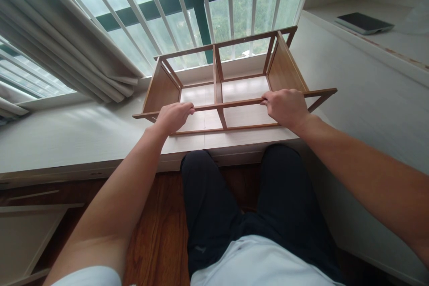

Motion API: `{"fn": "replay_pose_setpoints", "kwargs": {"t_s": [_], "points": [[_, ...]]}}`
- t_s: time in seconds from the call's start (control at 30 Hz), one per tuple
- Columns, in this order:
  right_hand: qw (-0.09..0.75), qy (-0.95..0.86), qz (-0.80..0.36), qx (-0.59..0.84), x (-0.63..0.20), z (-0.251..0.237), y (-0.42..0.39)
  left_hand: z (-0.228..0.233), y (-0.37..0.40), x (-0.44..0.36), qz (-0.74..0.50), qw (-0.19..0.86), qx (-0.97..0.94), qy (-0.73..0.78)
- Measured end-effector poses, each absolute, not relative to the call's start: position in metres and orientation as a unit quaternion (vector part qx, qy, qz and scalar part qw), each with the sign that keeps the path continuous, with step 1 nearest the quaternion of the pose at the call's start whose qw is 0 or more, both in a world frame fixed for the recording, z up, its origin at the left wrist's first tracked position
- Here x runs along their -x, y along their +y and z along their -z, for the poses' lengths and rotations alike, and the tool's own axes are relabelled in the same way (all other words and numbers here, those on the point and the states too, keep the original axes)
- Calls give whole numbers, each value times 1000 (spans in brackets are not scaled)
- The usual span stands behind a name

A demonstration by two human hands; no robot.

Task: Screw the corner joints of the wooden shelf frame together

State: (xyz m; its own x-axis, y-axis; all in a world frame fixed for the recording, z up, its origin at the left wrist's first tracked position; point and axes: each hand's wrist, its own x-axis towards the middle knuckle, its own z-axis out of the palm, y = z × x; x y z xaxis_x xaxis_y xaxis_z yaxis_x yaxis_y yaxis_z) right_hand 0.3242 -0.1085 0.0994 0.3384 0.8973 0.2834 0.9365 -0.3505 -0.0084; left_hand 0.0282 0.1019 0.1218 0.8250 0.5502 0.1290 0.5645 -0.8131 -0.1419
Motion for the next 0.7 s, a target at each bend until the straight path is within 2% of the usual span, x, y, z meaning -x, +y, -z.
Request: {"fn": "replay_pose_setpoints", "kwargs": {"t_s": [0.7], "points": [[85, -578, 118, 803, -329, -105, -107, -133, 98, -32, 12, 77, 950, -303]]}}
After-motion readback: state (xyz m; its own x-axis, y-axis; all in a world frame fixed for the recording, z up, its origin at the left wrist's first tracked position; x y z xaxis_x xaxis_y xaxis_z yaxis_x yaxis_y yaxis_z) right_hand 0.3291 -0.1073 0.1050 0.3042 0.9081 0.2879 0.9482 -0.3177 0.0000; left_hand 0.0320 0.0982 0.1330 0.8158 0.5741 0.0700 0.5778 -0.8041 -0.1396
